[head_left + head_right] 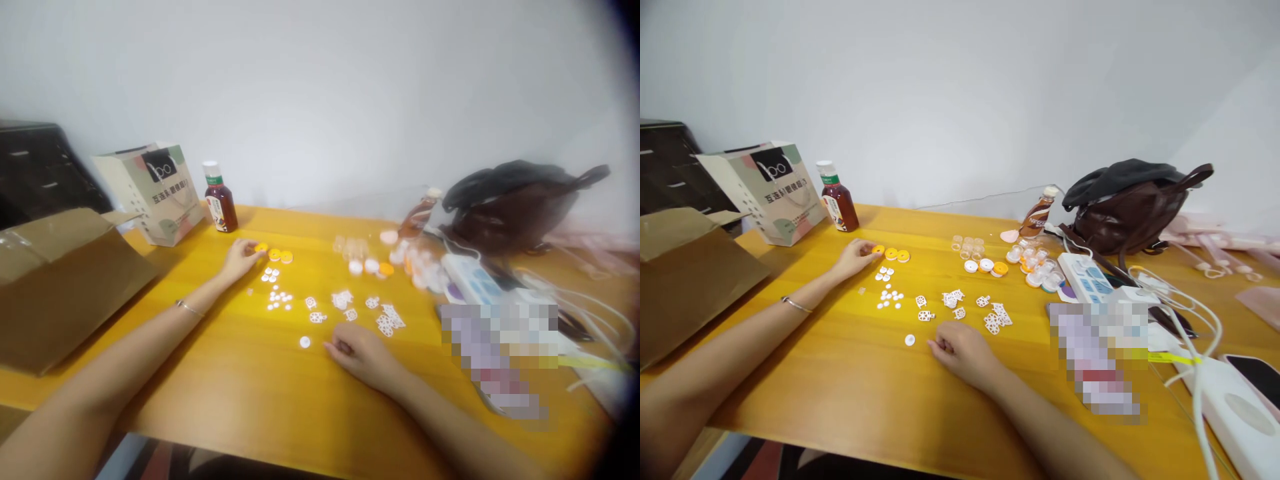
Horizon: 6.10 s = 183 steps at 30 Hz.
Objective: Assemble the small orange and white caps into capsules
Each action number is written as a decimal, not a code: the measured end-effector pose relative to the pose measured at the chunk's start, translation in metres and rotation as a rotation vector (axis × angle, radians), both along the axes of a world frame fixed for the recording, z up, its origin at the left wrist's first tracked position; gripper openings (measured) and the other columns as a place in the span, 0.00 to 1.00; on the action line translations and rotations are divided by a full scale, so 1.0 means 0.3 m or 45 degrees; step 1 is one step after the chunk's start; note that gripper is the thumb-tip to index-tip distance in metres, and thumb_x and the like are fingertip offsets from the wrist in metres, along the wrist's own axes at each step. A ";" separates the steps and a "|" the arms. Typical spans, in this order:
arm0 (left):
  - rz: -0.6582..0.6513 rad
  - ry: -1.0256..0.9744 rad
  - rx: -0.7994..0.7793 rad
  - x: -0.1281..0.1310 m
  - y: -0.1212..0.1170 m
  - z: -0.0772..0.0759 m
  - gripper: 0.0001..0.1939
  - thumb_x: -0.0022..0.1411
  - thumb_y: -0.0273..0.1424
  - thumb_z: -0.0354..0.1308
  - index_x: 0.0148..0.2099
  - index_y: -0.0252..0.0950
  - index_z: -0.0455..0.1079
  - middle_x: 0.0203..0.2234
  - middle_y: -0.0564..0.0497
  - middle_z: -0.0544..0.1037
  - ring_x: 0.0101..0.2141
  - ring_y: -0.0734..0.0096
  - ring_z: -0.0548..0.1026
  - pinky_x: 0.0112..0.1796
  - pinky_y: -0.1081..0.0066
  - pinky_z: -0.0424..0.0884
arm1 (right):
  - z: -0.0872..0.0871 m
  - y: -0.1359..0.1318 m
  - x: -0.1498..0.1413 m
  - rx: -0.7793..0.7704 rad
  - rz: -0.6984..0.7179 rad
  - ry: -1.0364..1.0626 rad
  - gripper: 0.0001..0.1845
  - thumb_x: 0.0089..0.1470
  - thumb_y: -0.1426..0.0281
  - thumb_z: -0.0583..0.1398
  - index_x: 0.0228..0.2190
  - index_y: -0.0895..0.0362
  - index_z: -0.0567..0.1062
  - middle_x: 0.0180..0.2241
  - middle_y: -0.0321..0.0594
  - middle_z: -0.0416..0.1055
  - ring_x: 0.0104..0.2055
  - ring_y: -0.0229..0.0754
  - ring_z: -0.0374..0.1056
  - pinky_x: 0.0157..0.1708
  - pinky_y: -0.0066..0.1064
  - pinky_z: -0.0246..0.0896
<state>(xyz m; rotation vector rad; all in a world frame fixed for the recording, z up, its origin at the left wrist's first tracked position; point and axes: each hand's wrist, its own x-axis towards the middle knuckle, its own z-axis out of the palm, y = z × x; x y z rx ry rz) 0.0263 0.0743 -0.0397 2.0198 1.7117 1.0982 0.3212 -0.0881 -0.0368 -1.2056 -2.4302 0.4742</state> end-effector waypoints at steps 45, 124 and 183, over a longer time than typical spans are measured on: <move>-0.819 0.302 -0.143 0.045 -0.355 0.137 0.10 0.60 0.34 0.49 0.40 0.37 0.69 0.35 0.49 0.72 0.37 0.69 0.69 0.40 0.69 0.65 | 0.010 0.012 -0.055 -0.067 -0.172 -0.158 0.16 0.51 0.66 0.52 0.16 0.57 0.57 0.15 0.30 0.56 0.18 0.31 0.51 0.20 0.26 0.35; -0.933 0.191 0.318 0.216 -0.491 0.040 0.06 0.58 0.31 0.53 0.38 0.39 0.70 0.31 0.52 0.76 0.33 0.73 0.71 0.37 0.69 0.61 | 0.020 -0.024 -0.137 -0.862 -0.266 1.015 0.07 0.44 0.66 0.60 0.22 0.58 0.71 0.20 0.32 0.67 0.22 0.31 0.60 0.27 0.26 0.58; -1.138 0.307 0.113 0.175 -0.450 0.027 0.13 0.62 0.29 0.48 0.47 0.36 0.68 0.41 0.46 0.73 0.40 0.71 0.71 0.43 0.67 0.69 | -0.047 0.008 -0.080 0.084 -0.004 0.405 0.09 0.49 0.70 0.59 0.36 0.53 0.71 0.36 0.38 0.74 0.40 0.41 0.68 0.41 0.36 0.63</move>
